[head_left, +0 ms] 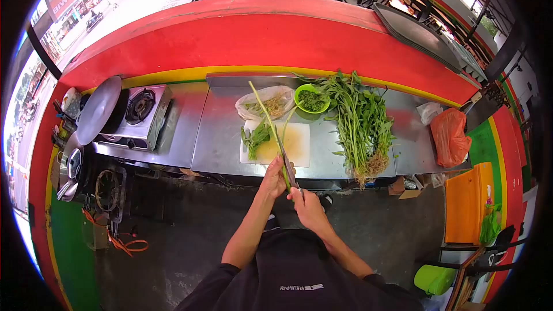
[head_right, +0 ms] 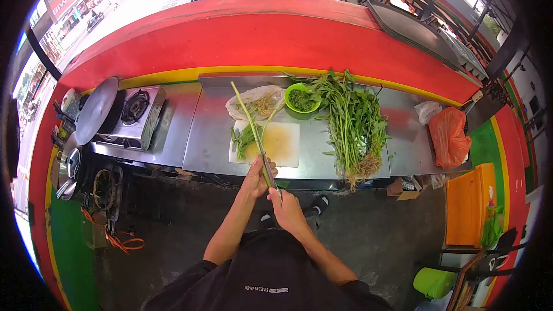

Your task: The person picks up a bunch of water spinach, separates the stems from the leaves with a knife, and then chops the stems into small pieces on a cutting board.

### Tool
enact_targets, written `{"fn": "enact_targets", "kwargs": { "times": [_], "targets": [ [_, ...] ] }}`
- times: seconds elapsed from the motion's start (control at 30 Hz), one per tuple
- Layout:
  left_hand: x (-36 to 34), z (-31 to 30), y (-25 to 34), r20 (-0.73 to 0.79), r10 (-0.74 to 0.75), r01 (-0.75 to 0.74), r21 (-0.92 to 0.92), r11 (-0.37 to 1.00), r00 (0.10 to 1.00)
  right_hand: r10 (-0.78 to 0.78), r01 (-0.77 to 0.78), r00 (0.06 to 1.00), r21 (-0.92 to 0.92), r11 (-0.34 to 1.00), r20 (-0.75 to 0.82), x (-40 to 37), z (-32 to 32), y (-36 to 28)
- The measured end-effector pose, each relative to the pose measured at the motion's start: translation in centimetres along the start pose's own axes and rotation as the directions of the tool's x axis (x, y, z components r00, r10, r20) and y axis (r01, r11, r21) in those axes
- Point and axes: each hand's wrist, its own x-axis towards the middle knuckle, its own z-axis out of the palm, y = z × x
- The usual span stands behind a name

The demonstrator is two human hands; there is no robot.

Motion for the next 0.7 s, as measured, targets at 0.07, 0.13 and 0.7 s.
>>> {"fn": "enact_targets", "kwargs": {
  "times": [0.07,0.13,0.7],
  "targets": [
    [-0.2,0.5,0.2,-0.011,-0.019,0.02,0.012,1.0,1.0,-0.016,0.016,1.0,0.018,1.0,-0.011,0.1,0.1,0.2],
    [-0.4,1.1,-0.6,-0.011,-0.016,0.016,-0.004,1.0,1.0,-0.006,0.006,1.0,0.0,1.0,-0.019,-0.4,-0.6,0.2],
    [-2.7,0.9,0.3,0.008,-0.131,0.127,0.176,0.976,0.991,-0.039,0.043,0.997,0.067,0.997,-0.061,-0.1,-0.3,-1.2]
  ]
}}
